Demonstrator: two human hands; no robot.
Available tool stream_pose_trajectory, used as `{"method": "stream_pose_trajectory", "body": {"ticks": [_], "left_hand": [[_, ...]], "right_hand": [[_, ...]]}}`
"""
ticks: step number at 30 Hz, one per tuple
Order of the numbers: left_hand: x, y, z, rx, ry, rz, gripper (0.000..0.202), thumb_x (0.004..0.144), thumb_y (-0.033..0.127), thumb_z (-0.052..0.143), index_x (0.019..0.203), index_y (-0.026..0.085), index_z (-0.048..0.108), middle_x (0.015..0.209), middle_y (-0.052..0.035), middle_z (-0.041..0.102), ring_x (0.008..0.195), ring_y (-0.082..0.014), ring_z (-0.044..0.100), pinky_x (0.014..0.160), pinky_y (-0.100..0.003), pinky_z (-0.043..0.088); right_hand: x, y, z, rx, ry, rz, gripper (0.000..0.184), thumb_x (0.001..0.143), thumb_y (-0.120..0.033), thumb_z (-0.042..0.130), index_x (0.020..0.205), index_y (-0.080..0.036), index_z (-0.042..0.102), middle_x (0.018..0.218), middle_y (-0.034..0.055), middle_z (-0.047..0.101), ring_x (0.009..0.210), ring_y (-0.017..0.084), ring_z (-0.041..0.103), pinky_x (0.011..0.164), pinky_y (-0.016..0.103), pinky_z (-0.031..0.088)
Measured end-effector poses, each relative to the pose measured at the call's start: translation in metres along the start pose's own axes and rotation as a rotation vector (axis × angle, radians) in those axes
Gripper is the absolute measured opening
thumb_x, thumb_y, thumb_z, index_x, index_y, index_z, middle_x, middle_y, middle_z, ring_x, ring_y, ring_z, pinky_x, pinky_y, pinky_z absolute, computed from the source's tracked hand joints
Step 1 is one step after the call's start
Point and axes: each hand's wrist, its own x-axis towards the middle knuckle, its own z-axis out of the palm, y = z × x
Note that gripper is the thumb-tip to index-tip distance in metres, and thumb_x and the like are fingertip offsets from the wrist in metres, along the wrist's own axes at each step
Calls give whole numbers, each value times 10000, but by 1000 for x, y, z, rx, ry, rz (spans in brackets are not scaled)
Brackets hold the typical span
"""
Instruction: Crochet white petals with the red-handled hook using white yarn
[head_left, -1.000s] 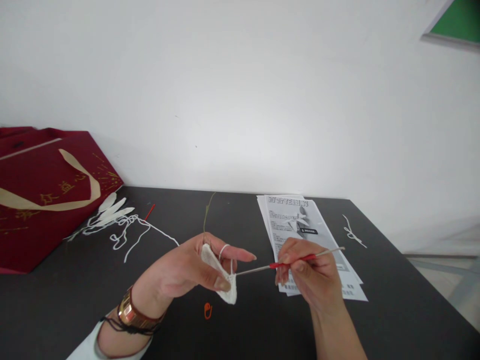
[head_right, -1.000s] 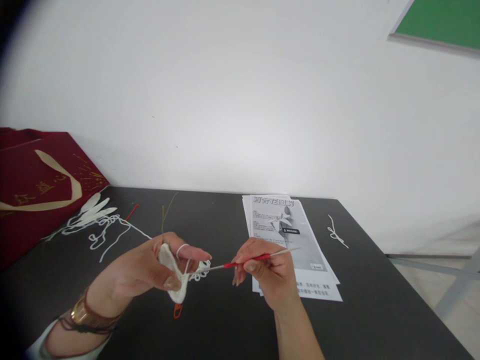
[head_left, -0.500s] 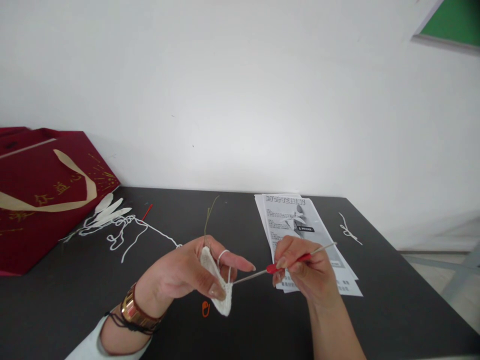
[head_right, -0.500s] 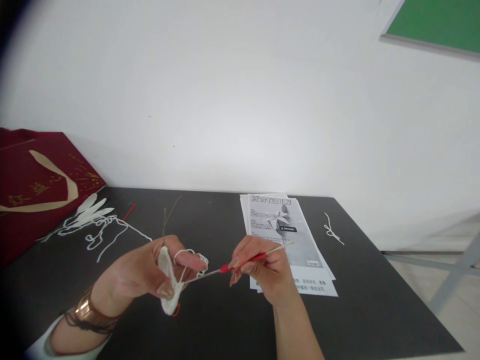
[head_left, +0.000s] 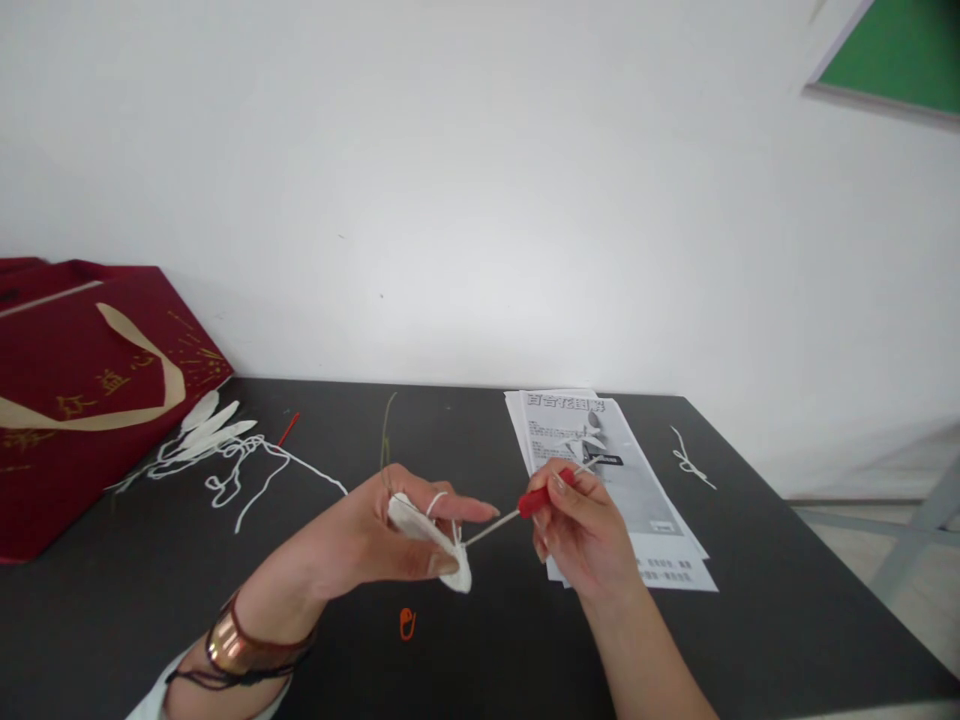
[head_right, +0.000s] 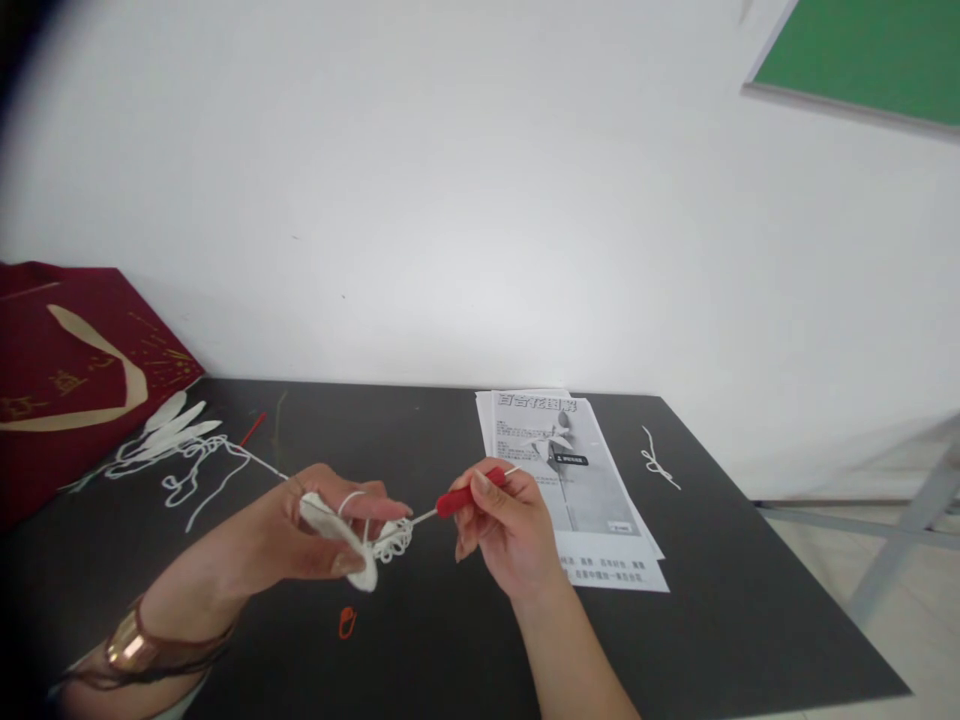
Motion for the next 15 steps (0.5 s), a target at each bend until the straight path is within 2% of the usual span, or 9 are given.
{"method": "stream_pose_trajectory", "body": {"ticks": [4,7,11,15], "left_hand": [[3,-2,6,106,227,7,377,715,248,764,1092,256,745,704,4,595,592,-116,436,554,-251,329],[9,-6,10,100,337,-15,390,705,259,769,1094,244,744,652,12,613,577,-116,437,560,-246,348],[16,-12,13,-13,371,-76,406,679,298,796,1077,235,750,689,-10,685,587,-122,486,575,-244,367],[19,-14,11,-46,381,-74,388,678,320,802,1054,240,757,828,-42,735,698,-159,576,647,-258,412]], "right_hand": [[6,11,5,108,143,79,164,722,-262,790,729,-114,720,481,-25,639,333,42,521,339,115,504],[7,19,10,120,203,72,184,711,-269,800,746,-111,713,513,-21,655,363,46,546,373,129,527],[7,25,15,86,231,23,201,733,-285,787,776,-107,704,552,-4,676,401,60,587,407,136,534],[7,28,17,56,230,-28,217,744,-306,775,765,-105,695,556,-1,676,398,66,585,408,152,538]]}}
